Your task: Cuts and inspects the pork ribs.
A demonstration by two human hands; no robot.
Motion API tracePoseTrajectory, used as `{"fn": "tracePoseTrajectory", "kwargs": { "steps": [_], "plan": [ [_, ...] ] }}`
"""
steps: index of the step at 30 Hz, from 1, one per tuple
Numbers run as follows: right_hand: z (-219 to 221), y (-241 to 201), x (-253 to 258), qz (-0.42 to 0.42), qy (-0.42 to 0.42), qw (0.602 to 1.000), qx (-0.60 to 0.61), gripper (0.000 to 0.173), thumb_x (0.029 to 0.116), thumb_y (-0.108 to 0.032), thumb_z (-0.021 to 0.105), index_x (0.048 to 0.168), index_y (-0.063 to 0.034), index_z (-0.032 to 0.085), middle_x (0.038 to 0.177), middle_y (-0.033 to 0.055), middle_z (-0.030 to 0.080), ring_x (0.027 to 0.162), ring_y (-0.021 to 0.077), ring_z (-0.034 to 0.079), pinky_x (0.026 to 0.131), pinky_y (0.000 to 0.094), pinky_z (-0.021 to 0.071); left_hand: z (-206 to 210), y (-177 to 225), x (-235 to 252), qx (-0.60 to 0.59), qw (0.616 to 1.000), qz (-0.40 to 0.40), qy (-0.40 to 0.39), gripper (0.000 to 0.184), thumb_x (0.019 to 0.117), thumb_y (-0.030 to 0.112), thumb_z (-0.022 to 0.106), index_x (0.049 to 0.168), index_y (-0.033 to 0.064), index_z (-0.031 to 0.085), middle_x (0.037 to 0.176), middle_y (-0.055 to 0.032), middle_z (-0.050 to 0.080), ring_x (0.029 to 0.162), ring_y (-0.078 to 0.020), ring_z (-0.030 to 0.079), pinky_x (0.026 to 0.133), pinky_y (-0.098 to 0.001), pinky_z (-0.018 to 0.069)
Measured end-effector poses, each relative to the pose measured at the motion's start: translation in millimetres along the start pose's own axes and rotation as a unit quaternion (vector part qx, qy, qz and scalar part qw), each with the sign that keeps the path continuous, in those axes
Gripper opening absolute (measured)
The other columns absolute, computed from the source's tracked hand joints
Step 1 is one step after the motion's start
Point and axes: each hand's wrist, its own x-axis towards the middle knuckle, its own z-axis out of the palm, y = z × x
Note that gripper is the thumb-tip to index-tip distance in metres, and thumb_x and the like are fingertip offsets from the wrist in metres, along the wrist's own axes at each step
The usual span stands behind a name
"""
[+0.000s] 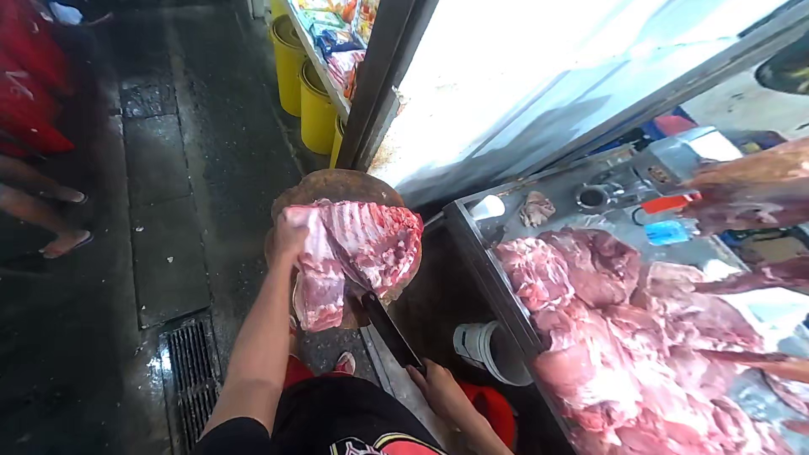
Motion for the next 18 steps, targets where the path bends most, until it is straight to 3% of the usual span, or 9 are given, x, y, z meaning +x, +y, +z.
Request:
{"fn": "tracePoseTrajectory", "kwargs": {
  "steps": [3, 6, 10, 14, 16, 18],
  "plan": [
    [-17, -23, -13, -0.009, 0.021, 0.999, 0.037, 0.053, 0.1017, -0.056, 0.055, 0.108, -0.0052, 0.068, 0.091, 0.0159, 0.07, 0.09, 0.033, 0.07, 0.084, 0.0561, 0.0558, -61, -24, 31, -0.149, 0.987, -0.056, -0.036, 0.061, 0.0868, 0.018, 0.072, 0.142, 0.0083, 0.049, 0.108, -0.0183, 0.068, 0.084, -0.0283, 0.068, 0.068, -0.0492, 0.0584],
    [-38, -77, -8, -0.049, 0.055, 0.993, 0.09, 0.049, 0.1024, -0.052, 0.056, 0.108, -0.0047, 0.067, 0.083, 0.0128, 0.066, 0.079, 0.0293, 0.067, 0.077, 0.0533, 0.0557, -89, -31, 48, -0.144, 0.983, -0.109, -0.034, 0.043, 0.0886, 0.016, 0.068, 0.128, 0.0034, 0.058, 0.097, -0.0155, 0.068, 0.078, -0.0236, 0.066, 0.067, -0.0452, 0.0563],
    [-83, -182, 17, -0.15, 0.129, 0.97, 0.138, 0.048, 0.1022, -0.053, 0.053, 0.105, -0.0065, 0.064, 0.075, 0.0059, 0.06, 0.067, 0.0218, 0.061, 0.066, 0.0469, 0.0541, -88, -29, 51, -0.132, 0.984, -0.112, -0.038, 0.041, 0.0867, 0.01, 0.068, 0.125, 0.0031, 0.058, 0.094, -0.0142, 0.068, 0.074, -0.0218, 0.066, 0.064, -0.0426, 0.0568],
    [-99, -270, 43, -0.225, 0.226, 0.926, 0.203, 0.04, 0.1032, -0.044, 0.054, 0.11, -0.006, 0.065, 0.072, 0.0022, 0.061, 0.062, 0.0146, 0.061, 0.062, 0.0376, 0.0548, -85, -37, 55, -0.16, 0.981, -0.095, -0.053, 0.053, 0.0854, 0.005, 0.07, 0.135, 0.0046, 0.054, 0.104, -0.0171, 0.071, 0.084, -0.0257, 0.071, 0.071, -0.0451, 0.0604],
    [-84, -294, 69, -0.203, 0.218, 0.937, 0.185, 0.04, 0.1035, -0.042, 0.052, 0.115, -0.0057, 0.064, 0.077, 0.0059, 0.066, 0.068, 0.0189, 0.066, 0.067, 0.0412, 0.0574, -84, -38, 54, -0.161, 0.982, -0.085, -0.048, 0.057, 0.0836, 0.001, 0.071, 0.137, 0.0039, 0.053, 0.108, -0.0188, 0.071, 0.087, -0.0276, 0.072, 0.073, -0.0462, 0.0613],
    [-70, -307, 98, -0.121, 0.123, 0.979, 0.105, 0.055, 0.1047, -0.051, 0.047, 0.131, -0.0049, 0.061, 0.104, 0.016, 0.072, 0.097, 0.0311, 0.072, 0.088, 0.0531, 0.058, -82, -35, 50, -0.154, 0.985, -0.072, -0.043, 0.061, 0.0812, -0.001, 0.071, 0.139, 0.0033, 0.052, 0.109, -0.0196, 0.07, 0.088, -0.0277, 0.072, 0.074, -0.0459, 0.0615]
  ]
}}
